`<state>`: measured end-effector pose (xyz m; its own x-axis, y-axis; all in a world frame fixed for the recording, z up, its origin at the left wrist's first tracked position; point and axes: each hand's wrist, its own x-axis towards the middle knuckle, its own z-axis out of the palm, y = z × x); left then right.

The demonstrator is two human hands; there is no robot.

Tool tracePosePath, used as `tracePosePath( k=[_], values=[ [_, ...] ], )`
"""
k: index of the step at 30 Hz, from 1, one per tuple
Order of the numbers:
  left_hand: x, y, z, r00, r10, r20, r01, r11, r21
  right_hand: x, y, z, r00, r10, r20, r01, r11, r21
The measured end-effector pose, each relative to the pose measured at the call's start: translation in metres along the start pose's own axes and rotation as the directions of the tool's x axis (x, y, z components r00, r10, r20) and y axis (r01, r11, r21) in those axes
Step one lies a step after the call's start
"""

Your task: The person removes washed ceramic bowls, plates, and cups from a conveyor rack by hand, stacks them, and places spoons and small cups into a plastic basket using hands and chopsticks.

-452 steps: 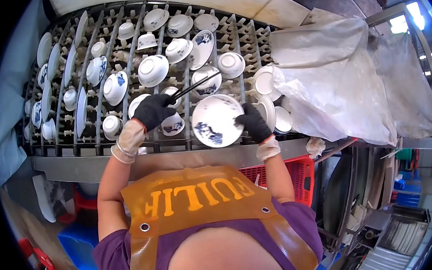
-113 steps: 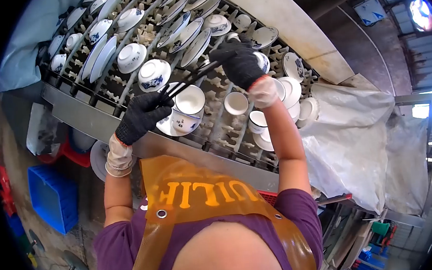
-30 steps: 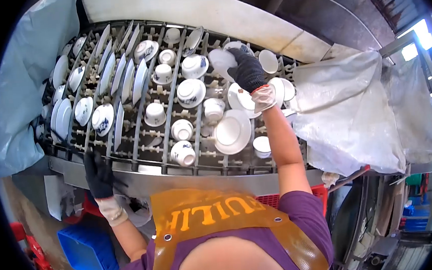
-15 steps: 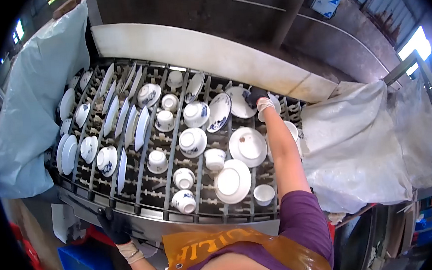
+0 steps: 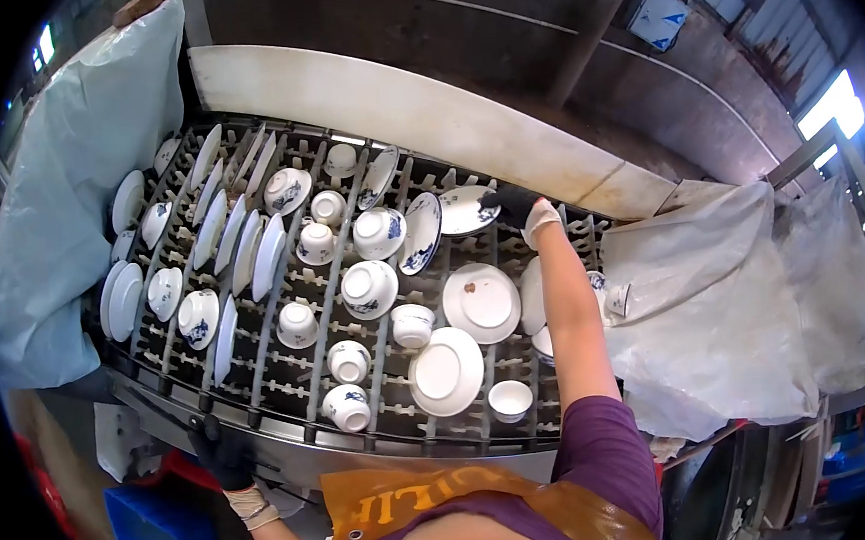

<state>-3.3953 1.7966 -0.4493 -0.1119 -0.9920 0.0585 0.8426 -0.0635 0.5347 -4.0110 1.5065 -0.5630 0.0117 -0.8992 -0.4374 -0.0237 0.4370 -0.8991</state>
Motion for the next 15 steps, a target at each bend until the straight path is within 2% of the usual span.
tracePosePath(
  k=[2,3,4,5,6,8,9,10,11,12,13,14,15],
  values=[
    [-0.002,-0.002,-0.001,1.000,-0.003,0.006,0.003,1.000,-0.006,-0.003,-0.020,-0.003,0.982,-0.188,-0.011,0.175,0.932,-0.319],
    [-0.005,-0.001,-0.002,0.997,-0.001,-0.080,-0.007,0.995,-0.096,0.003,-0.020,-0.003,0.924,-0.382,0.009,0.365,0.875,-0.319],
    [-0.008,0.000,-0.003,0.986,-0.004,-0.168,-0.027,0.983,-0.181,-0.032,-0.064,0.023,0.986,-0.143,-0.082,0.134,0.986,-0.100],
    [-0.009,0.000,-0.006,0.986,-0.002,-0.169,-0.028,0.984,-0.178,-0.017,-0.070,0.025,0.954,-0.228,-0.195,0.141,0.915,-0.379],
    [-0.009,0.000,-0.011,0.989,0.016,-0.149,-0.041,0.984,-0.171,-0.002,-0.077,0.026,0.900,-0.339,-0.274,0.100,0.772,-0.628],
    [-0.009,-0.004,-0.006,0.990,0.038,-0.135,-0.060,0.984,-0.167,-0.004,-0.092,0.049,0.802,-0.476,-0.360,0.073,0.676,-0.733],
    [-0.007,-0.007,0.005,0.992,0.022,-0.126,-0.041,0.987,-0.153,-0.002,-0.096,0.059,0.813,-0.438,-0.385,0.046,0.707,-0.706],
    [-0.006,-0.010,0.011,0.993,0.004,-0.118,-0.021,0.990,-0.140,-0.003,-0.094,0.068,0.800,-0.499,-0.334,0.085,0.645,-0.759],
    [-0.010,-0.012,0.007,0.992,0.002,-0.123,-0.020,0.990,-0.140,-0.008,-0.093,0.069,0.884,-0.467,-0.037,0.140,0.340,-0.930],
    [-0.013,-0.012,0.000,0.983,0.029,-0.184,-0.053,0.990,-0.127,-0.012,-0.093,0.070,0.917,-0.322,0.234,0.250,0.007,-0.968],
    [-0.014,-0.012,-0.004,0.969,0.058,-0.242,-0.087,0.990,-0.112,0.011,-0.060,0.054,0.944,-0.330,0.015,0.241,0.657,-0.715],
    [-0.013,-0.014,0.006,0.968,0.056,-0.245,-0.086,0.990,-0.112,-0.008,-0.062,0.053,0.945,-0.326,0.016,0.238,0.658,-0.715],
    [-0.012,-0.018,0.018,0.955,0.082,-0.284,-0.122,0.984,-0.126,-0.034,-0.058,0.053,0.905,-0.413,-0.099,0.201,0.622,-0.757]
  ],
)
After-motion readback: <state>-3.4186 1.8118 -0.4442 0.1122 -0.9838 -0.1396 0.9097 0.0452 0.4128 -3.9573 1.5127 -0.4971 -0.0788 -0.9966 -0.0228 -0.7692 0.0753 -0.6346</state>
